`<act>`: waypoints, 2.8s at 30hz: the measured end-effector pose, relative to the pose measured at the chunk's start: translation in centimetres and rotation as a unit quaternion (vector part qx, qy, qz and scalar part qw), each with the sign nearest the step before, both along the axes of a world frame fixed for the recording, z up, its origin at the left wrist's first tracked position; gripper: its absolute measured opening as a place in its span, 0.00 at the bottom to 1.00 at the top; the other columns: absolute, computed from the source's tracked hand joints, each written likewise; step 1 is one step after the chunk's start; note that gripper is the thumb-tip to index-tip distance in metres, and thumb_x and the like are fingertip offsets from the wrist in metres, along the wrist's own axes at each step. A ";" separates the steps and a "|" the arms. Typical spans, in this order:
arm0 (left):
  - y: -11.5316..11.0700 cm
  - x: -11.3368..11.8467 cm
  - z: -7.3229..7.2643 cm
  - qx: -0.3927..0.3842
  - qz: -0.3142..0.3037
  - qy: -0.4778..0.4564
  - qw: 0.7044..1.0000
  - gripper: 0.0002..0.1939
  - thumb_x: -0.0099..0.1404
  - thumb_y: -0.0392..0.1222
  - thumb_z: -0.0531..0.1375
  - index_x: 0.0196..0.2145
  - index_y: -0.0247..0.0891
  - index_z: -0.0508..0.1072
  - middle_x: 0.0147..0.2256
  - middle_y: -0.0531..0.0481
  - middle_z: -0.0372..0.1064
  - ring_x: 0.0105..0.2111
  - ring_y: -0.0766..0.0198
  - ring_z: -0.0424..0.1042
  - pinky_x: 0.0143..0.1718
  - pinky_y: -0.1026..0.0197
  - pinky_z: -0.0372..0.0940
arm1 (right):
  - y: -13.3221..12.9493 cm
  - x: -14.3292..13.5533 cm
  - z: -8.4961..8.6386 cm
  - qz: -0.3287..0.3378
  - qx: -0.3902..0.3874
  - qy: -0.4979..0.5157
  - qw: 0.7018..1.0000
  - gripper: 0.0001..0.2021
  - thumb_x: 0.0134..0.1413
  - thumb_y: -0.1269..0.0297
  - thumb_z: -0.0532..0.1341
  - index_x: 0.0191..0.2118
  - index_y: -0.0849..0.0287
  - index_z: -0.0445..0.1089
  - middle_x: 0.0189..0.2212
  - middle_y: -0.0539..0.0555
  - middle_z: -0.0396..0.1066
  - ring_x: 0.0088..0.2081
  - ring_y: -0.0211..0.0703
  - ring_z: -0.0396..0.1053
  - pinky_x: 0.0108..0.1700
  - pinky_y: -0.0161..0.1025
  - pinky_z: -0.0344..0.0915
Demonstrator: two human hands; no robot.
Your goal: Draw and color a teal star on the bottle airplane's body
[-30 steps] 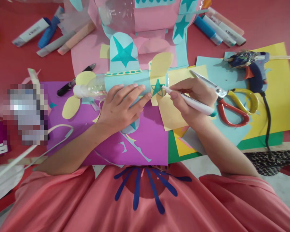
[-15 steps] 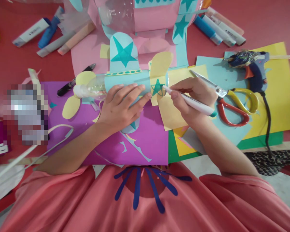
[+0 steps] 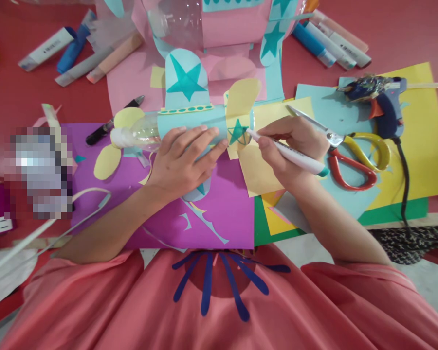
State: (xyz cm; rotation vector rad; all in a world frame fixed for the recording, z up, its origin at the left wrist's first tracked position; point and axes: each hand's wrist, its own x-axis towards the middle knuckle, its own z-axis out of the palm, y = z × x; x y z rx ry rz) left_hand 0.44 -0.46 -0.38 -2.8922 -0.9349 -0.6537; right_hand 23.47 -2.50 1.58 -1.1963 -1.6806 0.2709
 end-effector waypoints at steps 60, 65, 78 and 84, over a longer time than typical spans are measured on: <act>-0.1 0.2 0.4 0.053 0.000 -0.003 0.999 0.26 0.70 0.43 0.54 0.64 0.49 0.56 0.57 0.49 0.69 0.57 0.57 0.67 0.59 0.52 0.57 | -0.2 -0.5 -0.6 0.097 0.001 -0.014 0.995 0.06 0.56 0.67 0.63 0.41 0.53 0.69 0.30 0.48 0.74 0.29 0.35 0.72 0.27 0.34 0.69; 0.0 0.6 0.7 0.078 0.000 -0.024 0.997 0.23 0.69 0.43 0.55 0.61 0.46 0.60 0.54 0.48 0.71 0.54 0.57 0.70 0.57 0.53 0.59 | -0.2 -0.6 -0.5 0.092 0.001 -0.021 0.996 0.06 0.56 0.67 0.63 0.40 0.53 0.69 0.31 0.47 0.74 0.30 0.35 0.72 0.27 0.33 0.69; -0.1 0.4 0.5 0.044 -0.001 -0.023 0.999 0.24 0.69 0.43 0.56 0.61 0.47 0.59 0.55 0.48 0.70 0.56 0.56 0.69 0.59 0.52 0.58 | -0.3 -0.5 -0.2 0.077 -0.006 -0.022 0.997 0.04 0.56 0.68 0.62 0.39 0.54 0.69 0.29 0.47 0.74 0.29 0.36 0.71 0.27 0.34 0.69; -0.1 0.4 0.3 0.009 0.009 -0.015 1.000 0.24 0.70 0.44 0.53 0.62 0.52 0.57 0.57 0.50 0.68 0.57 0.57 0.68 0.59 0.51 0.58 | -0.3 -0.5 -0.4 0.077 -0.002 -0.022 0.997 0.05 0.56 0.67 0.62 0.39 0.52 0.70 0.29 0.47 0.74 0.29 0.35 0.71 0.27 0.34 0.69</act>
